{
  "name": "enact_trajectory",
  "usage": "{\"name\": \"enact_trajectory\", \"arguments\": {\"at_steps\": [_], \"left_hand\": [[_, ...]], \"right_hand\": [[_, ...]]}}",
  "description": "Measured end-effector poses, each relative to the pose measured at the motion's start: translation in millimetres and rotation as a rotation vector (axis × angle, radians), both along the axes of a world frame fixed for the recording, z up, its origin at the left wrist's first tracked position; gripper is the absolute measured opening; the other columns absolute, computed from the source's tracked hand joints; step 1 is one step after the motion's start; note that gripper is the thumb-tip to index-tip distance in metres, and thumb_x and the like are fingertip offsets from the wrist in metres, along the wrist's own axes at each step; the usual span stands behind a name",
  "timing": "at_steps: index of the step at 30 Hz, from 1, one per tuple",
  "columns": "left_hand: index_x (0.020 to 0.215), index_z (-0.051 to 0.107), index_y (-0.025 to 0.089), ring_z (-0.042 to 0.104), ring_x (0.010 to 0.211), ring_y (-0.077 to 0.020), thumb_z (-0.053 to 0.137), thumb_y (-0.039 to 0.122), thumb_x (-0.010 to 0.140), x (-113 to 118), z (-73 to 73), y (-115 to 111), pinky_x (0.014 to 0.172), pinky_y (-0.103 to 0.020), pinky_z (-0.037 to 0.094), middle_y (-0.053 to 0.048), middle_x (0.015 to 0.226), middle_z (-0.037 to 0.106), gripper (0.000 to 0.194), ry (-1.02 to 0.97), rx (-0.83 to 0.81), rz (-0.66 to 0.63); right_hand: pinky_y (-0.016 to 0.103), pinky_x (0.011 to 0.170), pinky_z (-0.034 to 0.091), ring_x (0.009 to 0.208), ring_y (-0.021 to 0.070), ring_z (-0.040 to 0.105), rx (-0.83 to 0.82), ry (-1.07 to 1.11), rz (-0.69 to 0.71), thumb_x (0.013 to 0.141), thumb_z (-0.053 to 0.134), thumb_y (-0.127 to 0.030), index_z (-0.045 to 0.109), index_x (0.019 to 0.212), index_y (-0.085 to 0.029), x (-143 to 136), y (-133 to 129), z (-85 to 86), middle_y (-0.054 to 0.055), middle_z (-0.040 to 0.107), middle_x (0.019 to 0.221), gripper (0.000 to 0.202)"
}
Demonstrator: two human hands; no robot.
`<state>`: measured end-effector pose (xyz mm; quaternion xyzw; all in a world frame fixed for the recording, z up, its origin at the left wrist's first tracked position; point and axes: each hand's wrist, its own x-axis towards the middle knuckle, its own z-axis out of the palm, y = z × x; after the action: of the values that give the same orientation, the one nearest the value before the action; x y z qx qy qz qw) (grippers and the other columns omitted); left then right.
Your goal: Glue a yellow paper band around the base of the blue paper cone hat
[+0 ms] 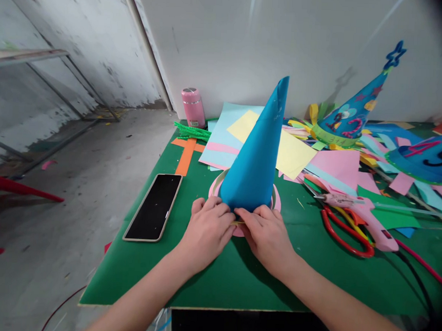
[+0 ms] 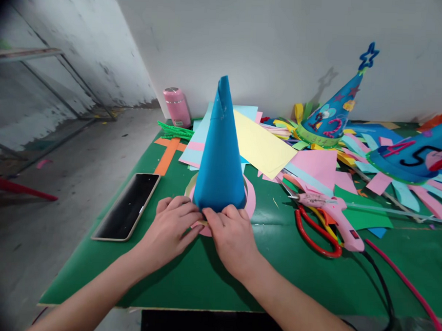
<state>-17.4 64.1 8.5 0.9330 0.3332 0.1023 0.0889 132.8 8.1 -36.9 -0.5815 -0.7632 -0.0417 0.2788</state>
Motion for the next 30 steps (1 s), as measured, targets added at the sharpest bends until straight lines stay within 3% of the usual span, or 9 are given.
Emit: {"name": "enact_trajectory", "arguments": {"at_steps": [5, 9, 17, 20, 30], "left_hand": [[0.069, 0.062, 0.017, 0.048, 0.084, -0.0229, 0.041, 0.023, 0.084, 12, 5.7, 10, 0.065, -0.037, 0.025, -0.004, 0.073, 0.064, 0.027, 0.121, -0.094, -0.045], [0.065, 0.062, 0.017, 0.048, 0.08, -0.0213, 0.044, 0.023, 0.083, 15, 6.4, 13, 0.061, -0.034, 0.022, -0.003, 0.071, 0.065, 0.026, 0.135, -0.11, -0.062], [0.07, 0.065, 0.019, 0.048, 0.08, -0.0214, 0.045, 0.022, 0.081, 16, 6.9, 15, 0.062, -0.033, 0.021, -0.002, 0.07, 0.066, 0.023, 0.147, -0.098, -0.088], [0.076, 0.066, 0.022, 0.048, 0.08, -0.0218, 0.047, 0.024, 0.08, 18, 5.7, 14, 0.062, -0.033, 0.021, -0.001, 0.072, 0.066, 0.019, 0.141, -0.1, -0.068], [0.061, 0.061, 0.019, 0.047, 0.072, -0.0193, 0.04, 0.021, 0.082, 23, 5.5, 12, 0.059, -0.032, 0.02, -0.003, 0.063, 0.063, 0.03, 0.202, -0.11, -0.079]], "right_hand": [[0.033, 0.061, 0.03, 0.075, 0.0183, 0.049, -0.015, 0.048, 0.003, 0.085, 0.045, -0.02, 0.053, 0.109, -0.017, 1, 0, 0.8, 0.004, 0.066, 0.08, 0.026], [0.033, 0.067, 0.035, 0.082, 0.0182, 0.05, -0.024, 0.117, 0.014, 0.082, 0.049, -0.022, 0.048, 0.114, -0.02, 17, -6, 7.0, 0.002, 0.066, 0.093, 0.032], [0.037, 0.077, 0.041, 0.093, 0.0221, 0.049, 0.002, 0.277, -0.199, 0.08, 0.049, -0.024, 0.046, 0.113, -0.017, 63, -21, 2.6, 0.009, 0.058, 0.104, 0.033], [0.037, 0.079, 0.042, 0.095, 0.022, 0.05, -0.012, 0.314, -0.233, 0.081, 0.048, -0.026, 0.045, 0.114, -0.018, 65, -22, -1.9, 0.009, 0.055, 0.106, 0.034], [0.041, 0.082, 0.043, 0.099, 0.0232, 0.049, -0.082, 0.381, -0.259, 0.08, 0.046, -0.027, 0.042, 0.117, -0.02, 67, -22, -13.1, 0.01, 0.053, 0.11, 0.037]]}}
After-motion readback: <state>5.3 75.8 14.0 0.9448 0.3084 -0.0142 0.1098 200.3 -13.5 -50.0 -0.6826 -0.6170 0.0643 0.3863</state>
